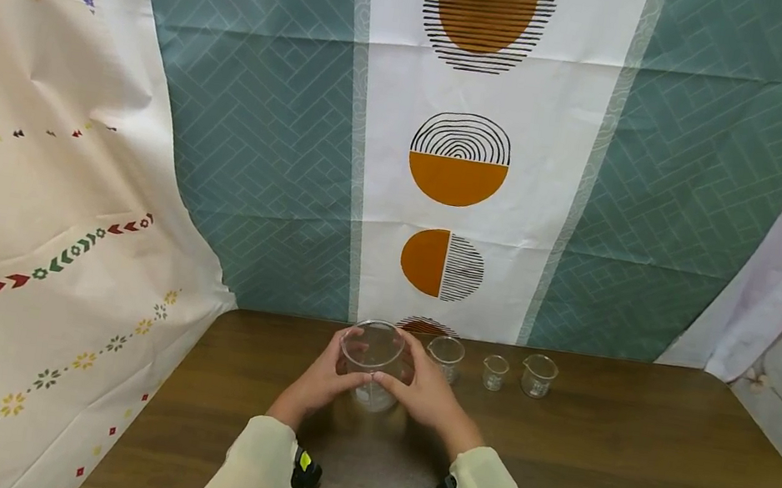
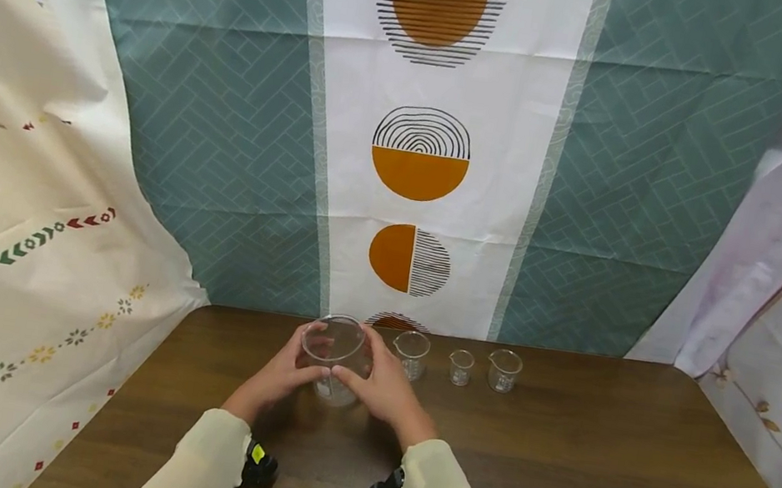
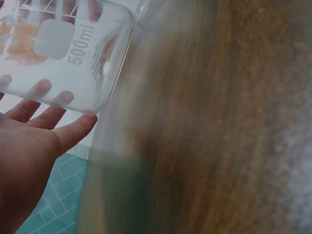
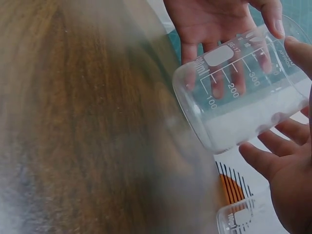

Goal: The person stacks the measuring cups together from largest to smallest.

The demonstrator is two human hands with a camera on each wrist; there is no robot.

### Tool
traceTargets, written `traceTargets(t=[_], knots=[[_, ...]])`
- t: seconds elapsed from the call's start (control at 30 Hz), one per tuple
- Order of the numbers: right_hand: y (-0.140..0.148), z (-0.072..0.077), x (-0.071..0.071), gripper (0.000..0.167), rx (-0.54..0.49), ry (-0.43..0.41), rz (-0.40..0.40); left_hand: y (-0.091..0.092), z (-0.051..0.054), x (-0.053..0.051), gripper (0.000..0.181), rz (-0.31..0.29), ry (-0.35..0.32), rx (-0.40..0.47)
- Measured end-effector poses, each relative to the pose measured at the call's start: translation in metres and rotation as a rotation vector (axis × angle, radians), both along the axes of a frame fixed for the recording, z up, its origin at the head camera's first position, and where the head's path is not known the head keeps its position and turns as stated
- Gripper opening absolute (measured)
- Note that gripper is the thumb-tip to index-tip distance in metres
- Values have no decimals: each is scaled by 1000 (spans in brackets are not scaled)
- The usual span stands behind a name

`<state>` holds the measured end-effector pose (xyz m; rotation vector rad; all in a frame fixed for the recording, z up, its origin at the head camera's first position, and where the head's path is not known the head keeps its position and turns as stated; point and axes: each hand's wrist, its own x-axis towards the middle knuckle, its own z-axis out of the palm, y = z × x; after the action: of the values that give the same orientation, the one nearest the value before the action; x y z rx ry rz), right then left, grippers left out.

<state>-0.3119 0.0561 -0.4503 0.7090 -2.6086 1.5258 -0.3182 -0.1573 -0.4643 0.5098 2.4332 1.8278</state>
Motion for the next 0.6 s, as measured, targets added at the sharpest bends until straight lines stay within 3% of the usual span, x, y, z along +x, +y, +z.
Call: traceTargets(t=[0.6], knots=[[11,3,19,79,5,23,21,4,4,17,73,-59,12,5]])
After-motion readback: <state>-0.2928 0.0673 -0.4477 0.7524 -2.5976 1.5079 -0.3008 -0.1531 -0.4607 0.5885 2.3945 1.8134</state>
